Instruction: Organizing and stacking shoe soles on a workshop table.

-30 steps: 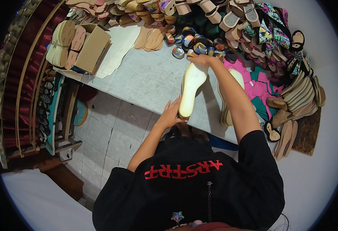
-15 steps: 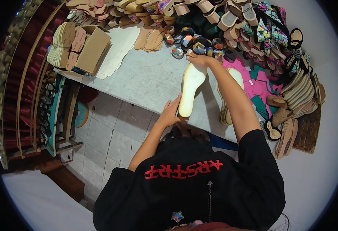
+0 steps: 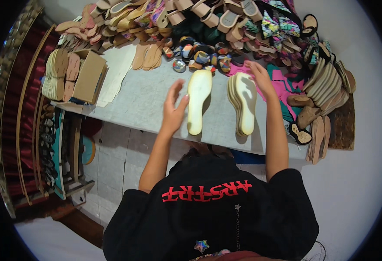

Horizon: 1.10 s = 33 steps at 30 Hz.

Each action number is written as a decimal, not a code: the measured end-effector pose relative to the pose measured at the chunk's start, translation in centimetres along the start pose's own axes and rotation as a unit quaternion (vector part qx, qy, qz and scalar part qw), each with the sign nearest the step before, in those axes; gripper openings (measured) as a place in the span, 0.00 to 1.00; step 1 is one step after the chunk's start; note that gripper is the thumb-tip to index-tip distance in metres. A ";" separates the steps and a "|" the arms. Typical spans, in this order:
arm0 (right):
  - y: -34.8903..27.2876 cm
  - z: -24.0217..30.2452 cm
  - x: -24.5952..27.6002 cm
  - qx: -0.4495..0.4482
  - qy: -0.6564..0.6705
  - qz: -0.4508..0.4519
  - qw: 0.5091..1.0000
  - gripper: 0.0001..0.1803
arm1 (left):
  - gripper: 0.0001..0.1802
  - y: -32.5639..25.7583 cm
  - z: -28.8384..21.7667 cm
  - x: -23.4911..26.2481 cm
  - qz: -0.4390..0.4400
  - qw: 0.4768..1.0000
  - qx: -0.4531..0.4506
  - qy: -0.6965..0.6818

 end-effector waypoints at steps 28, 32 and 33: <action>-3.0 -13.4 -1.8 -0.129 0.290 0.026 0.948 0.37 | 0.42 5.7 17.3 -20.2 0.055 0.961 0.209 -0.172; -3.5 -13.1 -1.3 -0.082 0.313 0.014 0.946 0.38 | 0.41 4.4 16.4 -20.4 0.056 0.946 0.246 -0.201; -3.5 -14.0 -0.7 -0.072 0.333 -0.011 0.940 0.38 | 0.41 4.3 16.6 -20.2 0.040 0.952 0.226 -0.202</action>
Point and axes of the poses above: each hand's wrist, its own y-axis towards the middle knuckle, its own x-axis out of the back of the hand, z = x × y, the point moved 6 cm from there along y, towards the middle knuckle, and after that the axes turned 5 degrees about -x, right-handed, at the moved point
